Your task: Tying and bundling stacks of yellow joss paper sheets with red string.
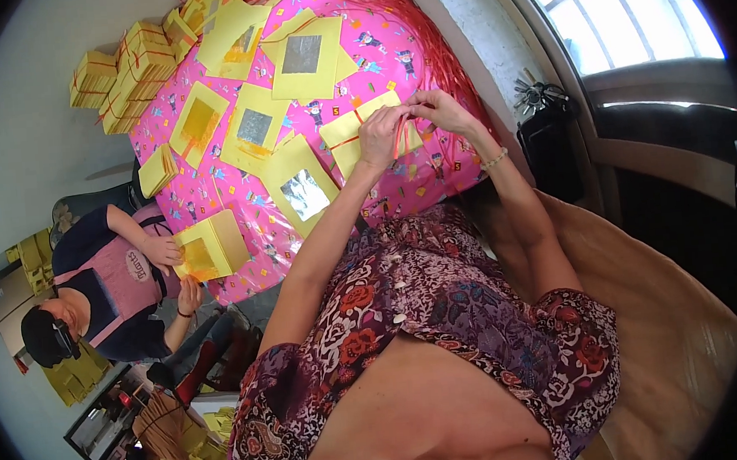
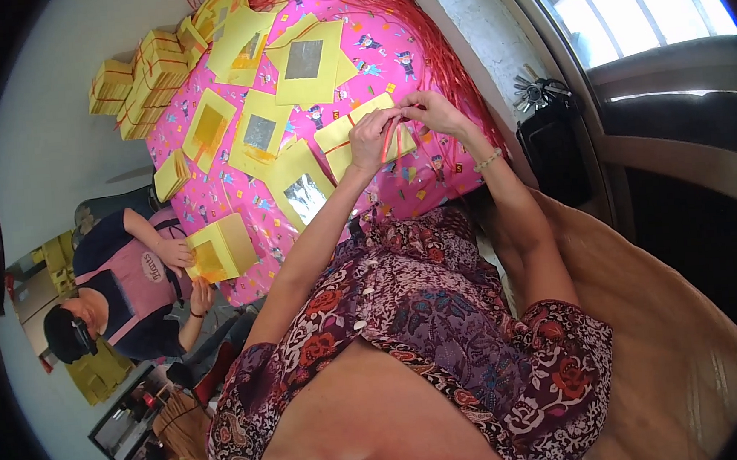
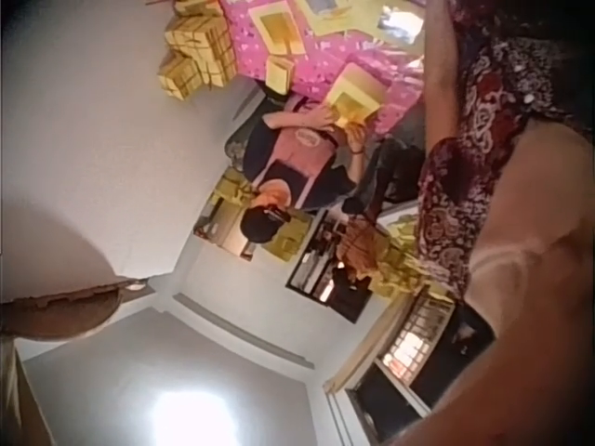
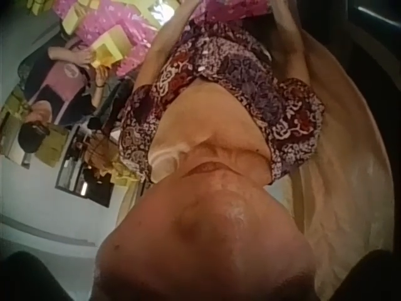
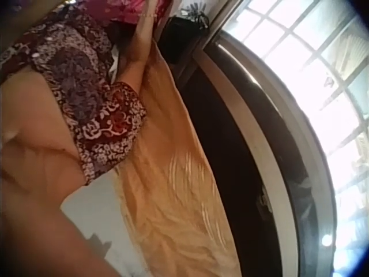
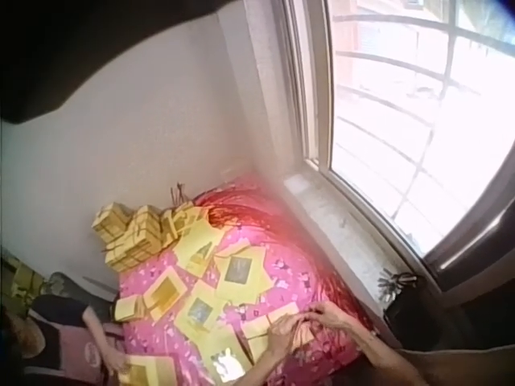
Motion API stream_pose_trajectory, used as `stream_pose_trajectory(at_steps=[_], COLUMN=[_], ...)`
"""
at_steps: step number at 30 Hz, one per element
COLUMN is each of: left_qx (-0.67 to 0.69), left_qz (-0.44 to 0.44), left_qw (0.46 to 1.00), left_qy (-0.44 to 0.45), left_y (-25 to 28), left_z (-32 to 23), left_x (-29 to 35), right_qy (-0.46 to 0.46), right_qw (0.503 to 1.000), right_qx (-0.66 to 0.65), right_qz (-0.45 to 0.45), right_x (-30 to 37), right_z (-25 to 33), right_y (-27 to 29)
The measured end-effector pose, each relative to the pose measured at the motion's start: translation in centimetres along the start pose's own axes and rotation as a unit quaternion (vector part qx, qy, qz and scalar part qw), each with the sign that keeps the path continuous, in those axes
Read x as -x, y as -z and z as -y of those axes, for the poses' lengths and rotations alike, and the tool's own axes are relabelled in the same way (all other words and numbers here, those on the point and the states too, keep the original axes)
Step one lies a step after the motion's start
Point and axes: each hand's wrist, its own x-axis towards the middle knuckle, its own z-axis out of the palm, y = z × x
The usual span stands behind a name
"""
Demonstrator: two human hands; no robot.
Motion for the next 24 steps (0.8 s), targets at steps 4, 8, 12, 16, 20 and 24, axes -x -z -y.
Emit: stream_pose_trajectory(at_steps=[4,8,12,16,20,24], left_qx=[0.022,0.043,0.078,0.03,-0.022,0.019], left_qz=[-0.008,-0.018,0.003,-0.014,-0.006,-0.018], left_qw=[1.0,0.997,0.991,0.999,0.999,0.997], left_qy=[0.016,0.055,0.105,0.021,0.024,0.073], left_y=[0.1,-0.1,0.4,1.8,2.8,2.5], left_z=[0.3,0.1,0.5,0.6,0.0,0.2], left_x=[0.5,0.5,1.0,1.5,2.0,2.5], right_qy=[0.021,0.276,0.214,0.227,0.241,0.237], right_qw=[0.999,0.94,0.936,0.913,0.901,0.91], right_qx=[-0.035,0.191,0.26,0.307,0.324,0.307], right_qz=[0.022,-0.066,-0.1,-0.14,-0.158,-0.147], right_x=[0.1,0.0,0.7,1.0,0.5,0.7], right_z=[0.3,-0.3,0.3,-1.0,-1.5,-1.3], right_y=[0.0,0.1,-0.8,-0.8,-1.1,-1.0])
